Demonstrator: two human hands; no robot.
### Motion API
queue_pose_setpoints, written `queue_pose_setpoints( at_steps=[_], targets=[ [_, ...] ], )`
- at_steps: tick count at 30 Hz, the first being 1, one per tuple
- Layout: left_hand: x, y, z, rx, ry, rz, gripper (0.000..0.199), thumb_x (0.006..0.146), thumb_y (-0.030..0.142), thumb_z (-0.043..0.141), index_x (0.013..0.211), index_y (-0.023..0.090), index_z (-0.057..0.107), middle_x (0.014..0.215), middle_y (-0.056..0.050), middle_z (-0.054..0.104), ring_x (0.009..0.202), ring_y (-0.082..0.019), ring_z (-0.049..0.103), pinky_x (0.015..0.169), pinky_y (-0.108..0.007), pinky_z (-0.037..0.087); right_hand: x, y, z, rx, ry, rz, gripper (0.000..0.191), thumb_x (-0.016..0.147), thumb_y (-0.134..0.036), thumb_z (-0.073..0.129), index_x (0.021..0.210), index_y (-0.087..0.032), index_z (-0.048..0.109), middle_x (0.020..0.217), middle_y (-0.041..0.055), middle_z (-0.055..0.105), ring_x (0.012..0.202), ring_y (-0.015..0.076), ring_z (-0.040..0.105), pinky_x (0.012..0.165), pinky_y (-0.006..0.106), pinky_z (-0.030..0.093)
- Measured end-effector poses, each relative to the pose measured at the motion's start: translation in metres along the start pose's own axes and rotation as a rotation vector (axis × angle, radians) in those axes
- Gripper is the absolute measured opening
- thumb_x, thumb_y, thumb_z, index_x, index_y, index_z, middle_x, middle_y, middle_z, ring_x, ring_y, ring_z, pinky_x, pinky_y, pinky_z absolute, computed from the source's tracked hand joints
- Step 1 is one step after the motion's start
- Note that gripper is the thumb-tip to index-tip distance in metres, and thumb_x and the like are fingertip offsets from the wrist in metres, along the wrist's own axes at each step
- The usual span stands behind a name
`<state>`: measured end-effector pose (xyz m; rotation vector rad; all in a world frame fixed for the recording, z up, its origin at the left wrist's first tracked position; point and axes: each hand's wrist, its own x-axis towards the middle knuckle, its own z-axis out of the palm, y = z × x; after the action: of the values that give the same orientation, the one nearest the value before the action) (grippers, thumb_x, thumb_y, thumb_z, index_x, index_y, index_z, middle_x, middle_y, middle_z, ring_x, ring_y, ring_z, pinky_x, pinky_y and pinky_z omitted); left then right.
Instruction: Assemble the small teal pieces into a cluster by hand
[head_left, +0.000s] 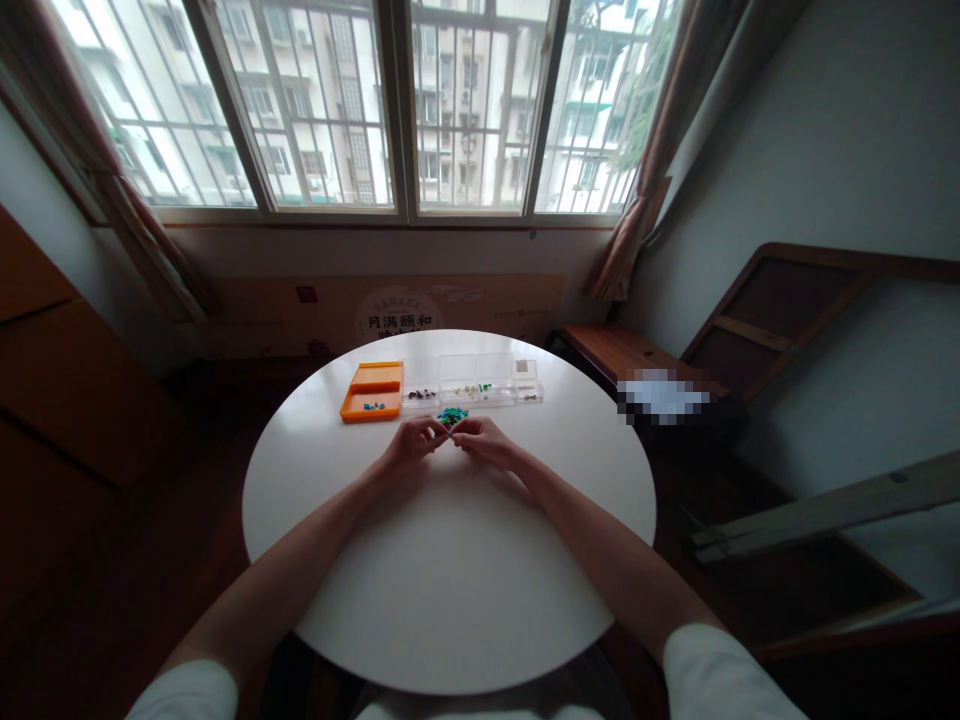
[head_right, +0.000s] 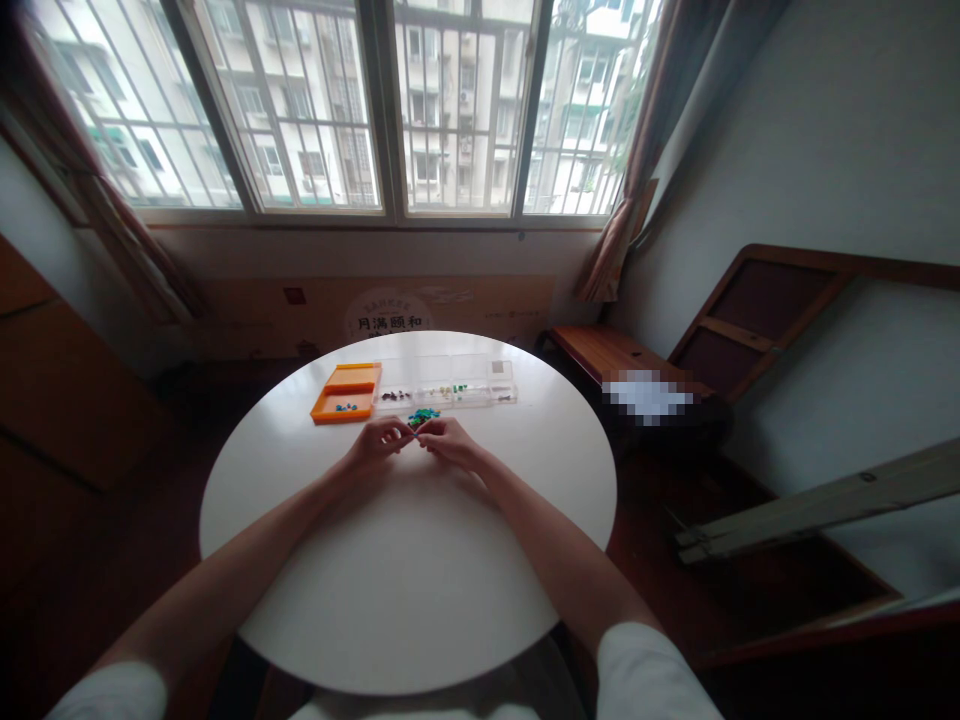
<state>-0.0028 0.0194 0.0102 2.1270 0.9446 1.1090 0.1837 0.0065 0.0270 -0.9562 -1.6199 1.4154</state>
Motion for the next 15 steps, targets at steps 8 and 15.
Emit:
queue_pose_setpoints(
  at_steps=[8,15],
  targets=[
    [0.0007,-0.0019,0.0007,-0.009,-0.001,0.005,0.021,0.076,0.031,0.062,0.076,0.011,0.067,0.067,-0.004,0.064,0.050,-0.007,0.056,0.046,-0.016,0.044,-0.0010,-0.0014,-0.0004,0.004,-0.011,-0.009,0.029,0.065,-0.035,0.067,0.079,-0.010,0.066,0.062,0.0003,0.056,0.053,0.0082,0.046,0.052,0.023,0.034],
    [0.0007,-0.0021,0.0007,-0.004,0.004,0.016,0.020,0.075,0.031,0.063,0.076,0.011,0.067,0.065,-0.004,0.063,0.049,-0.007,0.056,0.046,-0.016,0.044,0.0000,-0.0002,-0.0001,-0.004,-0.004,0.002,0.029,0.065,-0.036,0.067,0.078,-0.010,0.066,0.062,0.0002,0.056,0.053,0.0083,0.045,0.051,0.023,0.033]
  ],
)
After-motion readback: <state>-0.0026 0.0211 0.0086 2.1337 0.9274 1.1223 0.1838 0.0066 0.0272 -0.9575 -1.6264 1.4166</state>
